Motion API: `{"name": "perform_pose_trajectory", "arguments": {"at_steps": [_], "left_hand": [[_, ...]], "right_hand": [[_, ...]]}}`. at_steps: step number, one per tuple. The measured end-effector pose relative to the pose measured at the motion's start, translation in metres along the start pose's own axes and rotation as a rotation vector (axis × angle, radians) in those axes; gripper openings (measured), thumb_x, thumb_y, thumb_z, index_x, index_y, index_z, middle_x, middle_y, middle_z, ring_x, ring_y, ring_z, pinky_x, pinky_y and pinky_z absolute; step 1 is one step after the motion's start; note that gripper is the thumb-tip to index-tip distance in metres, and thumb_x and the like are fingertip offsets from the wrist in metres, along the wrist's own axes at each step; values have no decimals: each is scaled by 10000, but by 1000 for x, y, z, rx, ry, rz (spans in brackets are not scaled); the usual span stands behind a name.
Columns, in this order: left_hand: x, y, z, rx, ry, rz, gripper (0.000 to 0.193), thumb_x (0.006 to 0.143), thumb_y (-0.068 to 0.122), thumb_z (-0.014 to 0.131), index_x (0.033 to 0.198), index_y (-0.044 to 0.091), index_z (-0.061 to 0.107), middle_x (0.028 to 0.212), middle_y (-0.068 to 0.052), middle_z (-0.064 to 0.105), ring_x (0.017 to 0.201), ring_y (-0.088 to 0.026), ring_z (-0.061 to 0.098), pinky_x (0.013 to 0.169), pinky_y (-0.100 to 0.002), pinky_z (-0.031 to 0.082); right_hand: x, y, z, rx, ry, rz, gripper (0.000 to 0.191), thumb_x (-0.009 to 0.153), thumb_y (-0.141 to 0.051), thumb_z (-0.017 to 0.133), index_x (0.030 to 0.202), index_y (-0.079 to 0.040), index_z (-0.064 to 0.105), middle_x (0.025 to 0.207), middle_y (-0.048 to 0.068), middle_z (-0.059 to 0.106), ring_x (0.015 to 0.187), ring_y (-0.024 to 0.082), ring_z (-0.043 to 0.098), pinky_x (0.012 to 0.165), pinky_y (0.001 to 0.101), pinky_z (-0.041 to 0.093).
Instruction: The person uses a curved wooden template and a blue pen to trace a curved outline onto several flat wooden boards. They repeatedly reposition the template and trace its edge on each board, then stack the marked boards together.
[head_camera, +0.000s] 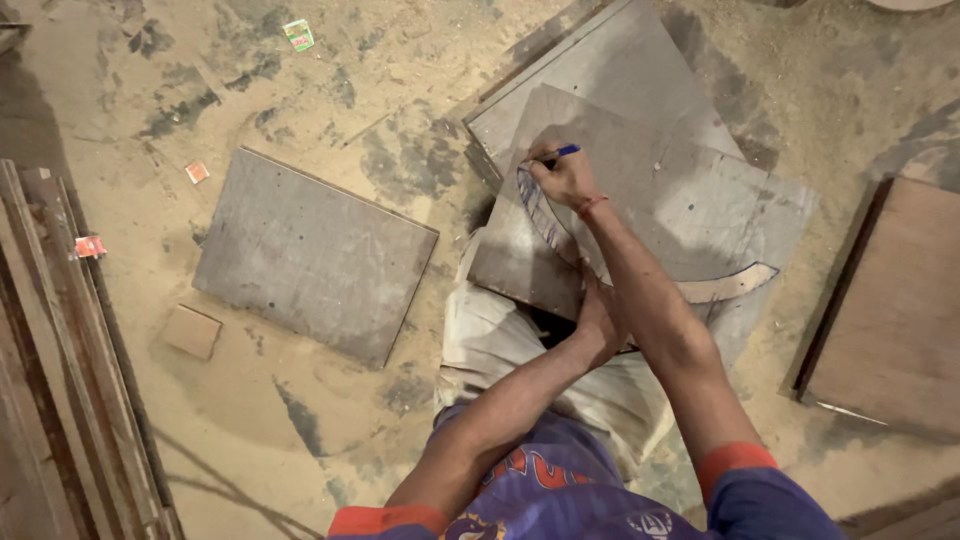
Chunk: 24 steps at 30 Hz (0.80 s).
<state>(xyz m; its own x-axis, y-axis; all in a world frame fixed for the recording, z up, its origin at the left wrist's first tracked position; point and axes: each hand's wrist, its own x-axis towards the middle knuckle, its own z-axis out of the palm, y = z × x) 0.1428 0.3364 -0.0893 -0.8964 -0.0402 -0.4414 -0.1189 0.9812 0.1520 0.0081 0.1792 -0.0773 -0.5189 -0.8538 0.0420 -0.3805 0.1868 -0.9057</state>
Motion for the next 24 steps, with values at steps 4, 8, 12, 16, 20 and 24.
{"name": "perform_pose_trajectory", "arguments": {"at_steps": [4, 8, 12, 16, 20, 24], "left_hand": [[-2, 0, -1, -1, 91, -6, 601, 965, 356, 523, 1524, 153, 439, 1530, -75, 539, 1446, -378, 436, 1105, -837, 133], [-7, -6, -23, 21, -102, 39, 698, 924, 343, 585, 1568, 151, 397, 1523, -61, 521, 1371, -442, 475, 1101, -831, 98], [-10, -9, -33, 38, -137, 35, 612, 948, 378, 578, 1513, 172, 461, 1477, -61, 558, 1366, -414, 489, 1120, -768, 141], [-2, -7, -11, -11, -46, -5, 536, 962, 421, 573, 1446, 198, 525, 1425, -60, 591, 1354, -377, 501, 1137, -680, 214], [10, -2, 14, -162, -6, -73, 472, 975, 465, 568, 1379, 223, 589, 1373, -59, 624, 1342, -339, 512, 1154, -591, 288], [9, 0, 21, 46, 234, -104, 518, 912, 394, 612, 1412, 268, 562, 1416, -53, 595, 1383, -346, 458, 1159, -611, 253]], "right_hand": [[-7, 7, -6, -150, -34, -71, 142, 867, -139, 697, 964, -60, 763, 855, 159, 752, 751, 271, 743, 683, 359, 579], [-20, 16, -15, -184, -14, -112, 165, 854, -128, 694, 995, -71, 756, 914, 165, 750, 817, 315, 733, 717, 387, 571], [-34, 20, -18, -198, 12, -81, 176, 870, -128, 686, 1022, -81, 760, 906, 166, 738, 833, 316, 726, 757, 398, 575], [-56, 17, -16, -175, 43, -42, 174, 874, -128, 691, 1024, -66, 753, 880, 186, 723, 807, 325, 716, 735, 412, 558], [-82, 17, -28, -88, -36, 2, 215, 851, -169, 672, 1024, -58, 735, 866, 198, 706, 799, 339, 714, 723, 405, 561], [-113, 27, -54, -196, -207, 63, 276, 799, -209, 687, 1014, -40, 719, 866, 224, 692, 808, 400, 692, 722, 445, 552]]}}
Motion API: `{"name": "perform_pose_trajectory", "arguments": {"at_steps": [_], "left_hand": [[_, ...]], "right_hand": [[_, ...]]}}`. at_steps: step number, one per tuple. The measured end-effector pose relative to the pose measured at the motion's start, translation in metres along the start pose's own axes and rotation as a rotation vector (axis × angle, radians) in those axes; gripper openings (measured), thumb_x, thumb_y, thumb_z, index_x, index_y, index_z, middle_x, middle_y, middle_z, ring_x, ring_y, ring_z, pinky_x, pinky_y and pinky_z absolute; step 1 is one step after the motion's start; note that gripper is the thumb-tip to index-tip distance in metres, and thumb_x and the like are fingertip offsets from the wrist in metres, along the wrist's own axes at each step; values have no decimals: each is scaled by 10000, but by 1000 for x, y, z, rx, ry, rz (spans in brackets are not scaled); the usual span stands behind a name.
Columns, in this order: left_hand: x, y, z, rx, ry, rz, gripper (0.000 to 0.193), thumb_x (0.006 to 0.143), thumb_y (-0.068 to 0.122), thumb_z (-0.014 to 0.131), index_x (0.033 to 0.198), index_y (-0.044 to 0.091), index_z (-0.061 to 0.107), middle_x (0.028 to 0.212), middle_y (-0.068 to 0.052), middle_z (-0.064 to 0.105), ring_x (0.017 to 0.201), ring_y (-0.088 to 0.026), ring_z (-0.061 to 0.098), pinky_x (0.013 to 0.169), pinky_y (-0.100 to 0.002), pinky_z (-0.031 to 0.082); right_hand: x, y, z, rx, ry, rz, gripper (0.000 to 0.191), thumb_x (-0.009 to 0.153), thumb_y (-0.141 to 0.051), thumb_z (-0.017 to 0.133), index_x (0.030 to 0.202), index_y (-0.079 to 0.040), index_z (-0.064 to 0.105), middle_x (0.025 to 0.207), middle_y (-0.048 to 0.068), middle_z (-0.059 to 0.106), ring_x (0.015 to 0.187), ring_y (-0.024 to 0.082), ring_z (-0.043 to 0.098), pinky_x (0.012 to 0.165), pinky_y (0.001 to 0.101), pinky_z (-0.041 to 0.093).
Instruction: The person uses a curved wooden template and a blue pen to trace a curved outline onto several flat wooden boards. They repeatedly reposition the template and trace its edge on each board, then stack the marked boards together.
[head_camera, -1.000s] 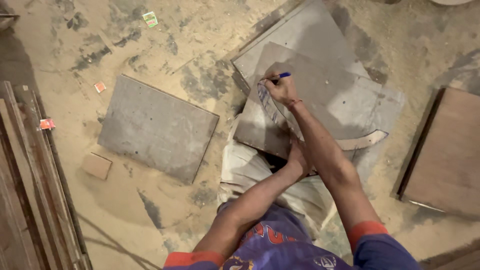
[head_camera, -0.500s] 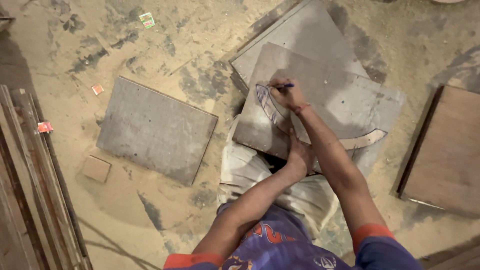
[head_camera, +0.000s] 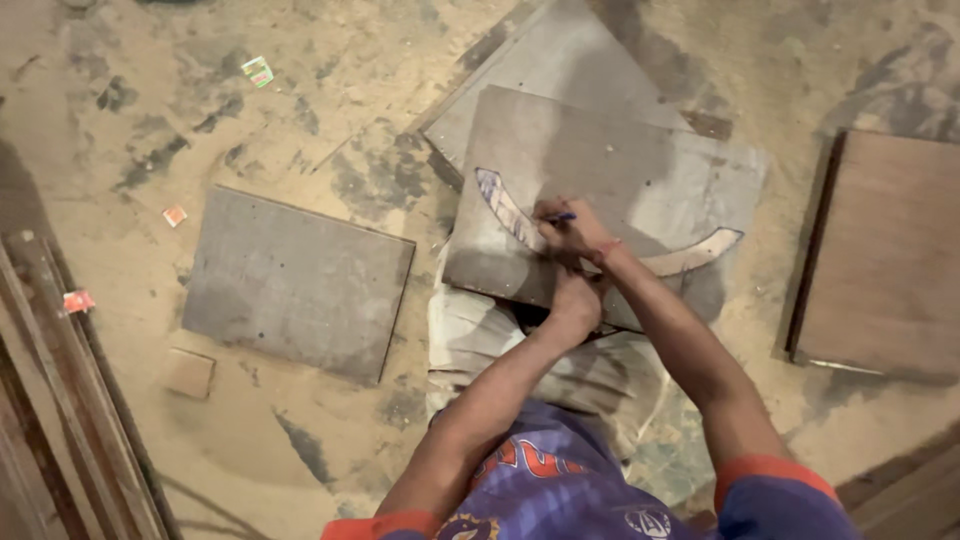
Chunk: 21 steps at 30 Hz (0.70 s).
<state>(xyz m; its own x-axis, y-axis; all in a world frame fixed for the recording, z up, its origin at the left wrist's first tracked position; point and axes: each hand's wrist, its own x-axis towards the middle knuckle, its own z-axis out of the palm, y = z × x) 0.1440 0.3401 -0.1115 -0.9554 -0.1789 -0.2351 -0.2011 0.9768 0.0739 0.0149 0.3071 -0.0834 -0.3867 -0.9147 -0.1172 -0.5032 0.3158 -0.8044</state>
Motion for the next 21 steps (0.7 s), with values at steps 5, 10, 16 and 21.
{"name": "perform_pose_trajectory", "arguments": {"at_steps": [5, 10, 16, 21], "left_hand": [[5, -7, -21, -91, -34, 84, 654, 854, 304, 635, 1487, 223, 491, 1377, -111, 614, 1390, -376, 431, 1096, -841, 130], [-1, -11, -25, -177, -292, 125, 739, 892, 370, 667, 1583, 236, 441, 1354, -225, 634, 1385, -483, 455, 1182, -807, 75], [-6, -12, -10, -202, 7, 122, 774, 726, 247, 706, 1469, 288, 495, 1387, -266, 600, 1389, -489, 455, 1125, -770, 84], [-2, -10, -12, -126, -352, 92, 816, 880, 255, 671, 1620, 351, 340, 1410, -317, 547, 1400, -551, 381, 1189, -749, 34]], "right_hand": [[-56, 39, -28, -141, -89, -24, 229, 877, -246, 703, 996, -51, 723, 887, 210, 711, 861, 428, 682, 747, 489, 537], [-111, 81, -75, -92, -59, -16, 241, 826, -239, 687, 986, -70, 749, 881, 182, 738, 809, 380, 719, 720, 442, 574], [-145, 109, -142, -226, -122, 136, 226, 774, -200, 711, 964, -83, 744, 878, 179, 726, 766, 383, 699, 674, 450, 559], [-155, 122, -173, -264, -41, 122, 195, 777, -156, 691, 955, -94, 741, 871, 153, 731, 773, 365, 692, 686, 437, 552]]}}
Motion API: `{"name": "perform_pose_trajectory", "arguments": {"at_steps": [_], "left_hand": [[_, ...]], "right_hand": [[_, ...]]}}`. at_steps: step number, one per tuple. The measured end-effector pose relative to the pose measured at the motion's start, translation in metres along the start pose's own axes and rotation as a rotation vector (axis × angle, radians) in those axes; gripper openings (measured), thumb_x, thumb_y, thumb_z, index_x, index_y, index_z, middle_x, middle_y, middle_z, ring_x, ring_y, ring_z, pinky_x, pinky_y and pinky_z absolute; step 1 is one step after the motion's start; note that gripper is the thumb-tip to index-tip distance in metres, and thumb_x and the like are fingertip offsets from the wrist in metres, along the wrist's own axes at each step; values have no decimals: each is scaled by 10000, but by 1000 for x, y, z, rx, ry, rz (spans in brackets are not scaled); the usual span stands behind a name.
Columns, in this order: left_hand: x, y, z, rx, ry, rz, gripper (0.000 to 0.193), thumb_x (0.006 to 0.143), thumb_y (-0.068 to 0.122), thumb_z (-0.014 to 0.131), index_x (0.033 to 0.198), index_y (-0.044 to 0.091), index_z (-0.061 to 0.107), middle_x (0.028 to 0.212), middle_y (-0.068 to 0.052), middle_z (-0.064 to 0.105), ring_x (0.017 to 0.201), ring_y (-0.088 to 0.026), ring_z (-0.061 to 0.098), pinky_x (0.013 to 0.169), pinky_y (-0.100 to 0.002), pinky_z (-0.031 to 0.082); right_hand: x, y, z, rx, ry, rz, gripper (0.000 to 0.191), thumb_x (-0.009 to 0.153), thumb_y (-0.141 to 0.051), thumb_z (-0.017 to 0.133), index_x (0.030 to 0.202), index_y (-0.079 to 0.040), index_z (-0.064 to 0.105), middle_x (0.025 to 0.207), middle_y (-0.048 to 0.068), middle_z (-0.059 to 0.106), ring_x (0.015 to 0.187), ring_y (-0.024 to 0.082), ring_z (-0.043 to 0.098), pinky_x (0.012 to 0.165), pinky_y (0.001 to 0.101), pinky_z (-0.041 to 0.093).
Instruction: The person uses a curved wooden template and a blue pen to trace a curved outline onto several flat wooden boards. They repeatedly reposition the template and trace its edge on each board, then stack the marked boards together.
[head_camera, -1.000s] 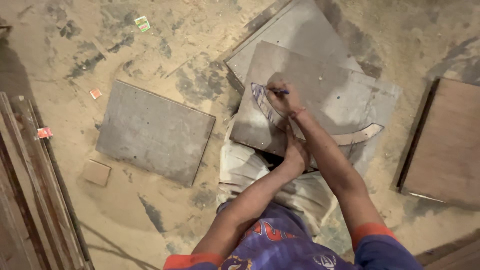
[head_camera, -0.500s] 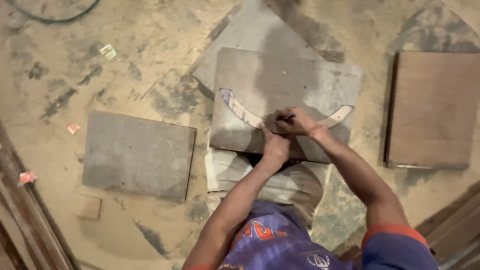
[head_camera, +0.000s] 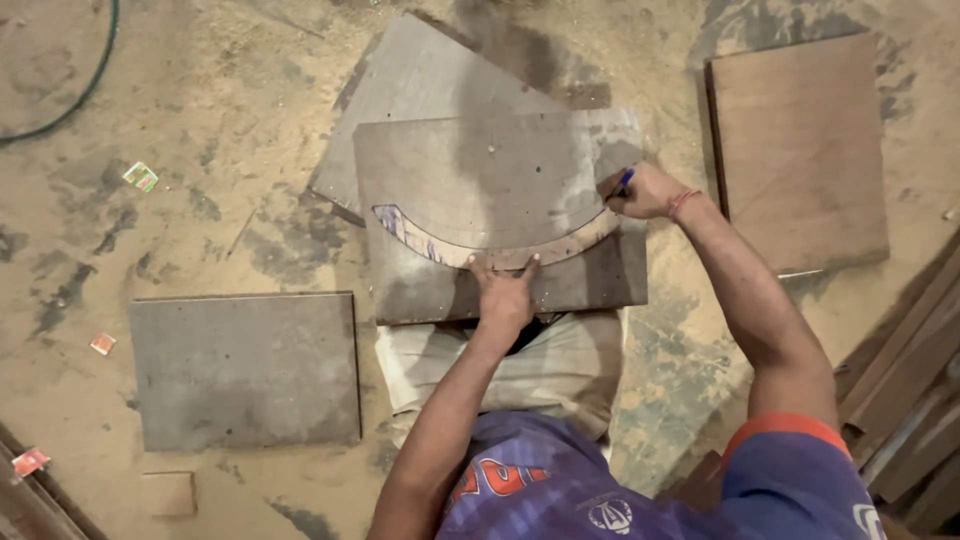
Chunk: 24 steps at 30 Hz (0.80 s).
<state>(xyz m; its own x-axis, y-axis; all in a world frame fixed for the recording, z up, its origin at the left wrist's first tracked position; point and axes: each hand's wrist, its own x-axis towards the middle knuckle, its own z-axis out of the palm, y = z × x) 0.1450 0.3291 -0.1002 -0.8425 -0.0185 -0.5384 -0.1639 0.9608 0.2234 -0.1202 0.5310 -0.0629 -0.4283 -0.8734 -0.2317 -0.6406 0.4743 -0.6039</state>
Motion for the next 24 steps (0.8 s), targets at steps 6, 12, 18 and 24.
{"name": "perform_pose_trajectory", "arguments": {"at_steps": [6, 12, 18, 24], "left_hand": [[-2, 1, -12, 35, 35, 0, 844, 831, 351, 724, 1580, 373, 334, 1483, -297, 475, 1451, -555, 301, 1173, -720, 36], [-8, -1, -14, 0, 38, 10, 887, 823, 408, 761, 1595, 372, 326, 1497, -336, 449, 1440, -542, 308, 1176, -731, 48], [-8, 0, -19, 56, 1, 4, 892, 841, 437, 750, 1600, 389, 283, 1477, -354, 439, 1435, -575, 292, 1167, -727, 59], [-6, -2, -18, 69, -6, 7, 822, 891, 400, 702, 1606, 394, 297, 1462, -338, 471, 1436, -566, 322, 1193, -720, 88]], "right_hand": [[3, 17, -16, -9, 64, 37, 175, 774, -142, 702, 933, -91, 753, 874, 140, 736, 789, 347, 690, 712, 413, 556], [-3, 29, -22, 142, 127, 170, 193, 779, -96, 715, 961, -71, 772, 893, 135, 757, 797, 264, 719, 721, 367, 558], [-13, 25, -16, 198, 155, 279, 204, 816, -106, 705, 999, -74, 789, 876, 122, 763, 789, 224, 710, 729, 352, 555], [-28, 32, -18, 257, 192, 329, 181, 826, -99, 723, 994, -54, 773, 877, 109, 768, 790, 198, 713, 730, 338, 558]]}}
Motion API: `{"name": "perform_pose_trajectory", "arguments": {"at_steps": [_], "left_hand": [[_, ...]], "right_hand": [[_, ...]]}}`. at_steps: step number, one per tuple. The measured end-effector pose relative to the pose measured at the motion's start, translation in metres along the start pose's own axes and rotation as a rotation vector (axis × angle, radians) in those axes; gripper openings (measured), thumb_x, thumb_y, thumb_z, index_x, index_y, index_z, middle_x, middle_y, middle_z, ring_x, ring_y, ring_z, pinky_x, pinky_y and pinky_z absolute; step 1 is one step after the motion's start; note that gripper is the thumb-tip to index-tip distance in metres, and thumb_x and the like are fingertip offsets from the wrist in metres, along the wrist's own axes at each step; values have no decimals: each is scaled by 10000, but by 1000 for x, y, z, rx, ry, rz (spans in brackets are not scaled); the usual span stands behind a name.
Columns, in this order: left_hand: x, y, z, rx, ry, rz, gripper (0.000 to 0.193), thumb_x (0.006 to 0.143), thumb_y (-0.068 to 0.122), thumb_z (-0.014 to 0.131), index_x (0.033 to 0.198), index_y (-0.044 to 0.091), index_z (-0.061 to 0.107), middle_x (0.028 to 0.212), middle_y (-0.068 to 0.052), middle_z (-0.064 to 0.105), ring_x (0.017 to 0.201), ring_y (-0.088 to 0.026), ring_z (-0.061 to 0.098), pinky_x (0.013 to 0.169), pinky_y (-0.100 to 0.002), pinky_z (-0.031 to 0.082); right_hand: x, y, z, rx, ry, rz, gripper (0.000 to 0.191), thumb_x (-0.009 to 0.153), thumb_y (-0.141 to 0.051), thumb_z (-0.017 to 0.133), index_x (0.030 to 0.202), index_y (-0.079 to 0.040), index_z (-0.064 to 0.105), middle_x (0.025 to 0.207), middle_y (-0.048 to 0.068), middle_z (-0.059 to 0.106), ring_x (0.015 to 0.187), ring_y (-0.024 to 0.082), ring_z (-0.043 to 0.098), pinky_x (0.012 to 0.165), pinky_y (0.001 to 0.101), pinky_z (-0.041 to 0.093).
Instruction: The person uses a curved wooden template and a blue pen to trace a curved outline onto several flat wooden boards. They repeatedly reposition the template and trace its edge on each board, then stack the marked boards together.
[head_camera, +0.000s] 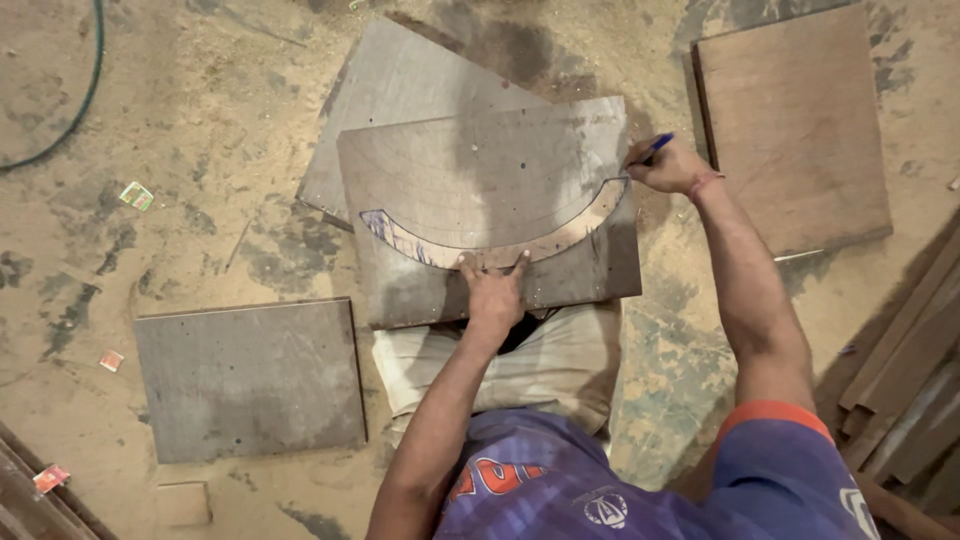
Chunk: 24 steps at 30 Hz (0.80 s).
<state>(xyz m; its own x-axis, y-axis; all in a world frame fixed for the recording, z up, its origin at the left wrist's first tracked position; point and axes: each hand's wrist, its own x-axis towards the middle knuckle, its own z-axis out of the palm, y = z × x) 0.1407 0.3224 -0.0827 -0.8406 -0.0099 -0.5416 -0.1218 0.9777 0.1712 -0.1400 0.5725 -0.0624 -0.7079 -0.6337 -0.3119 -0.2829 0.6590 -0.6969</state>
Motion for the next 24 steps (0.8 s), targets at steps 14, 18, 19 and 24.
{"name": "perform_pose_trajectory", "arguments": {"at_steps": [14, 18, 19, 24], "left_hand": [[2, -3, -1, 46, 36, 19, 772, 911, 389, 680, 1606, 368, 345, 1499, -330, 435, 1477, -516, 322, 1179, -747, 138], [5, -1, -5, 61, -3, 0, 809, 867, 431, 707, 1579, 384, 325, 1539, -349, 360, 1449, -517, 302, 1152, -723, 140], [6, -2, -5, 68, 3, -4, 797, 874, 427, 702, 1575, 388, 324, 1541, -349, 354, 1437, -527, 304, 1146, -721, 145], [12, -3, 1, 82, -14, 9, 824, 861, 367, 718, 1587, 395, 328, 1534, -311, 399, 1480, -466, 300, 1141, -730, 169]], "right_hand": [[-53, 7, 64, 118, 642, -54, 117, 934, -101, 754, 1025, -29, 749, 943, 140, 760, 885, 223, 761, 713, 325, 580], [-53, 1, 69, 11, 694, -61, 113, 934, -110, 753, 1009, -26, 758, 929, 161, 760, 875, 261, 766, 757, 348, 598], [-54, -1, 71, -17, 701, -47, 116, 923, -111, 756, 1001, -26, 763, 923, 166, 762, 866, 267, 768, 764, 352, 601], [-70, -17, 101, 48, 782, 10, 130, 896, -102, 709, 985, -21, 757, 864, 172, 754, 778, 288, 755, 715, 351, 594]]}}
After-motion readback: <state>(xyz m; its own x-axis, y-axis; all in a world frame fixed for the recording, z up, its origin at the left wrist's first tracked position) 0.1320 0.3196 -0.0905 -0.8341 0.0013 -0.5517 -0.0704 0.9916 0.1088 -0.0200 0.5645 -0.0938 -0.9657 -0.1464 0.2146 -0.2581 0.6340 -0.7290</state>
